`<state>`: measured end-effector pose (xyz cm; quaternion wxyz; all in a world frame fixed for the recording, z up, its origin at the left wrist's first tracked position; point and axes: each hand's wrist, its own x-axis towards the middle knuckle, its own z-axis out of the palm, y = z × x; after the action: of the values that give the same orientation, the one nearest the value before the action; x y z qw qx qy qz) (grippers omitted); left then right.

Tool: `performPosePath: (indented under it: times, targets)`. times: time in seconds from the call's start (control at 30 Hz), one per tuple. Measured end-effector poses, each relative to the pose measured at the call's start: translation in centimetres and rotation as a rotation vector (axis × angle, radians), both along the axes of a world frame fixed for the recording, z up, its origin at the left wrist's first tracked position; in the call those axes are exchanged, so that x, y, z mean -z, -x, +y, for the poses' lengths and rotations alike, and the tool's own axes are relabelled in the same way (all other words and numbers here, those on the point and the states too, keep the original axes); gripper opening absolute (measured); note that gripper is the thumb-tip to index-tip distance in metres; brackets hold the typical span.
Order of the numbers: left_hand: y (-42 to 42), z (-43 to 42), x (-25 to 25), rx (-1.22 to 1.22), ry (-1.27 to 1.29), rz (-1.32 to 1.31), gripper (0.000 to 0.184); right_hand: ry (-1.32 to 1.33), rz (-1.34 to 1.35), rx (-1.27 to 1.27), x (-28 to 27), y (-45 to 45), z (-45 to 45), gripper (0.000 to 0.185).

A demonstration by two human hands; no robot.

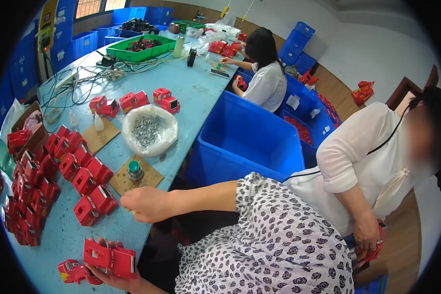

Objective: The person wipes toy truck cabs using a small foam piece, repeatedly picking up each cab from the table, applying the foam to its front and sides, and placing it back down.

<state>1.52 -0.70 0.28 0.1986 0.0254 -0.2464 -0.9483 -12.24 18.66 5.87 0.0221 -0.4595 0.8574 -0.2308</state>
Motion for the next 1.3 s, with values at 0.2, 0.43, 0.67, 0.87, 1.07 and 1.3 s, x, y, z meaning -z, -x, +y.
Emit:
performPosePath:
  times: [0.2, 0.43, 0.67, 0.87, 1.07, 1.3]
  targets:
    - [-0.1, -0.3, 0.0, 0.061, -0.026, 0.023, 0.064, 0.215, -0.133, -0.029, 0.7, -0.9, 2.1, 0.02]
    - [1.7, 1.9, -1.5, 0.082, -0.159, 0.089, 0.066, 0.216, -0.5, 0.042, -0.6, 0.6, 2.5, 0.016]
    - [2.7, 5.8, -4.2, 0.194, -0.278, 0.032, 0.074, 0.348, -0.757, -0.049, -0.7, 0.7, 1.3, 0.017]
    - [1.9, 5.3, -3.5, 0.156, -0.258, -0.064, 0.076, 0.471, -1.053, -0.053, 0.4, 0.4, 0.7, 0.015]
    - [1.5, 4.8, -3.4, 0.179, -0.291, -0.055, 0.076, 0.557, -1.364, -0.013, 0.6, -0.3, 1.6, 0.021]
    - [1.1, 5.5, -1.8, 0.239, -0.298, -0.07, 0.075, 0.651, -1.665, 0.123, 2.7, 0.2, 4.0, 0.015]
